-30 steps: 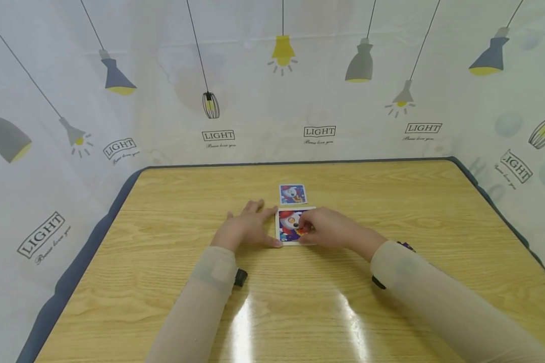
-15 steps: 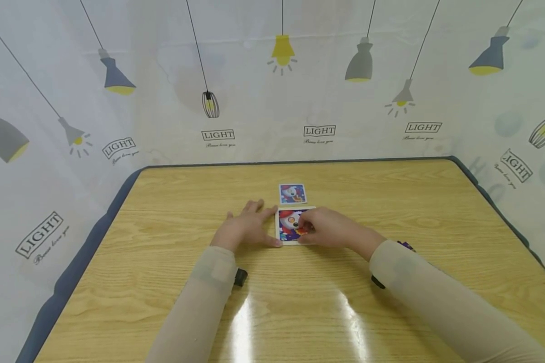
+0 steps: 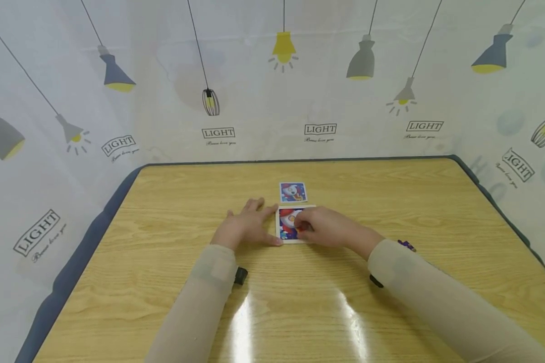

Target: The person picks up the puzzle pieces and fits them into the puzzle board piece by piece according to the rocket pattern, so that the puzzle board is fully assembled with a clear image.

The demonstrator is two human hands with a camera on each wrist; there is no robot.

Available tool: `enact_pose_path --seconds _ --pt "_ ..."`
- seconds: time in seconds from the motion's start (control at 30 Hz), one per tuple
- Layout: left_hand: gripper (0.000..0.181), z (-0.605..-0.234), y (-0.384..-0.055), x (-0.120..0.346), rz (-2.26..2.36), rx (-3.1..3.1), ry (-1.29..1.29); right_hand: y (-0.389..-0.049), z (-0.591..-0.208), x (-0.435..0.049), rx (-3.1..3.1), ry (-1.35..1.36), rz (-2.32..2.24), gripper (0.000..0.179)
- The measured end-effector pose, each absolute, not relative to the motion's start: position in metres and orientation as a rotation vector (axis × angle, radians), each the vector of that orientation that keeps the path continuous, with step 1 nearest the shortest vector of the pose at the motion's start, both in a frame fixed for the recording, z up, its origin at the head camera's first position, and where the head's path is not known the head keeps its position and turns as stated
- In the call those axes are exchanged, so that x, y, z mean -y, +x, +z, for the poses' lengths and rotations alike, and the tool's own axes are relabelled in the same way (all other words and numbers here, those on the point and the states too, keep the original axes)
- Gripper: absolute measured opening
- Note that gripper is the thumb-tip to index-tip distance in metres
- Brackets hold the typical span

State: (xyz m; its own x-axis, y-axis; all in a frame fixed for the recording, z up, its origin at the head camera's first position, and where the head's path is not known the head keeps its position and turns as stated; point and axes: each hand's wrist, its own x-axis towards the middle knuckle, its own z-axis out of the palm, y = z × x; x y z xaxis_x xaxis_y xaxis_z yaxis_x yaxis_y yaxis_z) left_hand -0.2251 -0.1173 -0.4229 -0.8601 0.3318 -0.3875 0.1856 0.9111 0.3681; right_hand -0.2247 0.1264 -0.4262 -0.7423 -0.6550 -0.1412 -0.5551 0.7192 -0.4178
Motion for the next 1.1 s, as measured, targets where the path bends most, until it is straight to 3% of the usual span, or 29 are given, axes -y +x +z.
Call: enact_pose_path --seconds 0.8,1.1 --pt "0.104 -0.42 -0.225 0.116 0.444 -2.615 0.369 -0.23 -0.428 -0.124 -2.622 -0.977 -0.531 0.014" --pt "0.105 -0.42 -0.223 0.117 0.455 -2.606 0.371 -0.233 -0.398 -0.16 -2.675 -0.926 -0.508 0.021"
